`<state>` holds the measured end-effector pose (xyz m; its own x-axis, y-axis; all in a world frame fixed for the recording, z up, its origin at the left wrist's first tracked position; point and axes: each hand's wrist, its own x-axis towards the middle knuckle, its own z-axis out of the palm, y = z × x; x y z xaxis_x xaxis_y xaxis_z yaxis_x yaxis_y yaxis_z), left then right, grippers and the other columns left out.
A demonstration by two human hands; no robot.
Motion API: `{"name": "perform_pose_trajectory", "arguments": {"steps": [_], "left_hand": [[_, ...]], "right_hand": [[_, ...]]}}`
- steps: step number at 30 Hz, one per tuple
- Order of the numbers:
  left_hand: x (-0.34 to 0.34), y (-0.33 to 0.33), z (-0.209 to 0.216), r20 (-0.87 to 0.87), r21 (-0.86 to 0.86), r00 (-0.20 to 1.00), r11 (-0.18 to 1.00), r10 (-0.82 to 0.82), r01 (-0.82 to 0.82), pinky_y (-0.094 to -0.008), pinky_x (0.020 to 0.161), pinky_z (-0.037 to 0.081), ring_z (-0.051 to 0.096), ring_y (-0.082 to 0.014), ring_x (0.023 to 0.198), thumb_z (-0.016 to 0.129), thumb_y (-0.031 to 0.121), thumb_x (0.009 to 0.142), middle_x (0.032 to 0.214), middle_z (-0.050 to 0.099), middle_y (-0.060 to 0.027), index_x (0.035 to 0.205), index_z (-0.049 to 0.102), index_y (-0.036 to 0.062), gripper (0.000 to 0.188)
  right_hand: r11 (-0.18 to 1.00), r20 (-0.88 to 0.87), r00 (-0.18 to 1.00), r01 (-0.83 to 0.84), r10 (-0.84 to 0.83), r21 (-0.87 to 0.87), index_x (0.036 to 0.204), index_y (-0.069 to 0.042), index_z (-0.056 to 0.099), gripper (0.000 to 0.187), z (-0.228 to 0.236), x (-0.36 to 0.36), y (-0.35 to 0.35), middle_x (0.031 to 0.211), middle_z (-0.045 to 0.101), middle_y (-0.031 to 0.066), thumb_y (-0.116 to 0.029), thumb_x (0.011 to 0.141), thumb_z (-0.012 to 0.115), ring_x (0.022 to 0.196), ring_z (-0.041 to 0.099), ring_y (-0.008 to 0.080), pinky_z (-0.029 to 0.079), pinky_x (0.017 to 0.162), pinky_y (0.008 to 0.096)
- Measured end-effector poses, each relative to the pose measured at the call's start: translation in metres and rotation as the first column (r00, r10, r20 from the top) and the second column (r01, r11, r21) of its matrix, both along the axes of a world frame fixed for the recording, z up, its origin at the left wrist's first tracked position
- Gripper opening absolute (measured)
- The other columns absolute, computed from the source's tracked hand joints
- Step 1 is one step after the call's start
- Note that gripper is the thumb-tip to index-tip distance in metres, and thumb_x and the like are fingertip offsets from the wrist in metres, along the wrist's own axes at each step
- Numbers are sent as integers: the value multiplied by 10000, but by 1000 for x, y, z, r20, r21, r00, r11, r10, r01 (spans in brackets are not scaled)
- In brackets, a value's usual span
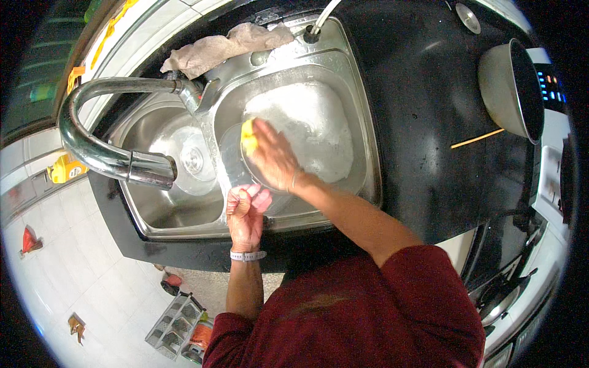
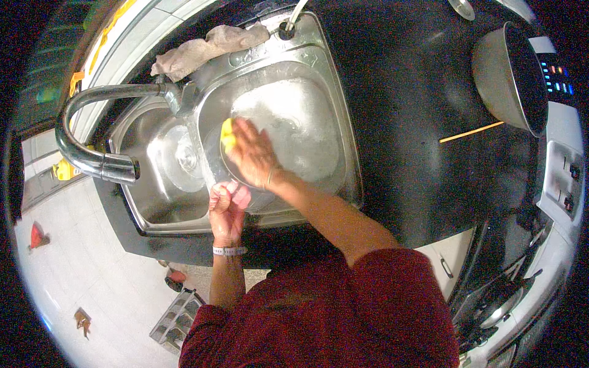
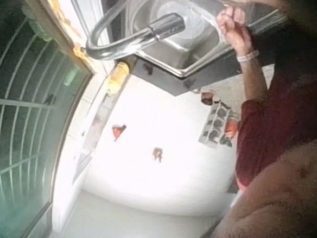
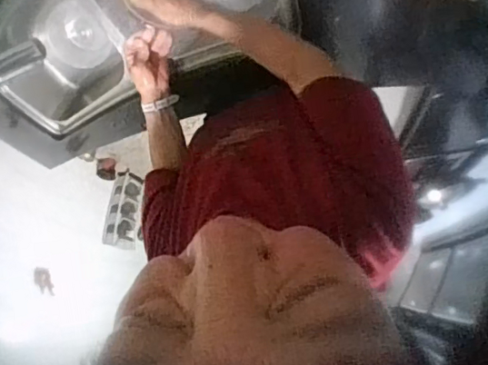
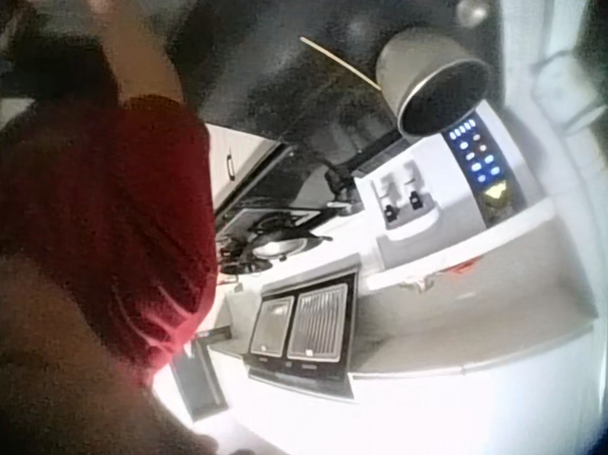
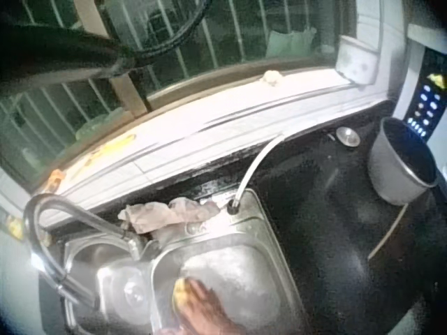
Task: The person scrubs a clear plastic container with a yellow sponge and dish soap before rinsing both the container and the sponge under a running faucet in a kitchen sink.
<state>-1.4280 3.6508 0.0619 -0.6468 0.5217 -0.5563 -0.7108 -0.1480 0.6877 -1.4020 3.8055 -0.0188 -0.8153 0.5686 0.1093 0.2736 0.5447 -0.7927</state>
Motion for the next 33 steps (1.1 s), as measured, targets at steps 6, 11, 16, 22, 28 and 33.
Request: {"name": "perform_pose_trajectory", "arguments": {"steps": [6,11,16,22,28,33], "left_hand": [[1,6,7,-76,-74,997,997,-2,-4,-433,782,565,665,-295,900,606,201,934,1042,653,-132,1073,554,90,186],[1,3,0,-87,-83,995,996,-40,32,-428,781,561,656,-281,916,590,204,942,1060,646,-109,1065,529,103,170],[4,4,15,-118,-88,992,996,-44,33,-411,766,561,672,-277,840,603,213,936,1022,666,-114,1072,554,89,191],[5,5,9,-135,-74,989,996,-55,45,-407,792,550,674,-281,850,614,208,929,1020,669,-128,1080,566,78,205],[3,-6,6,-159,-65,987,998,-21,11,-425,825,548,669,-285,890,601,176,939,1017,667,-160,1065,570,49,182],[6,1,6,-105,25,992,997,-71,74,-482,887,519,655,-337,957,581,153,950,1066,660,-163,1113,572,63,186]], "right_hand": [[935,124,992,57,-15,-349,1205,23,492,382,-4,41,1,1255,493,238,-247,942,429,1156,475,405,391,984,471],[976,-161,986,-2,-34,-217,1279,29,448,428,32,10,-21,1336,440,260,-257,968,377,1265,406,401,363,1046,458],[962,84,993,55,-80,267,1167,-40,571,345,-49,11,69,1261,538,158,-114,831,543,1182,500,318,378,1025,447],[898,366,930,-194,39,396,1106,-107,610,263,-80,49,63,1149,566,77,-191,879,510,1143,475,240,375,932,485],[922,555,832,-210,-7,327,1009,-105,657,228,-46,42,65,1080,608,81,-162,904,464,1102,517,235,388,944,433],[710,511,554,-227,657,-667,1117,-129,649,444,-89,41,79,1359,512,125,-410,775,674,1304,413,275,277,1098,426]]}}
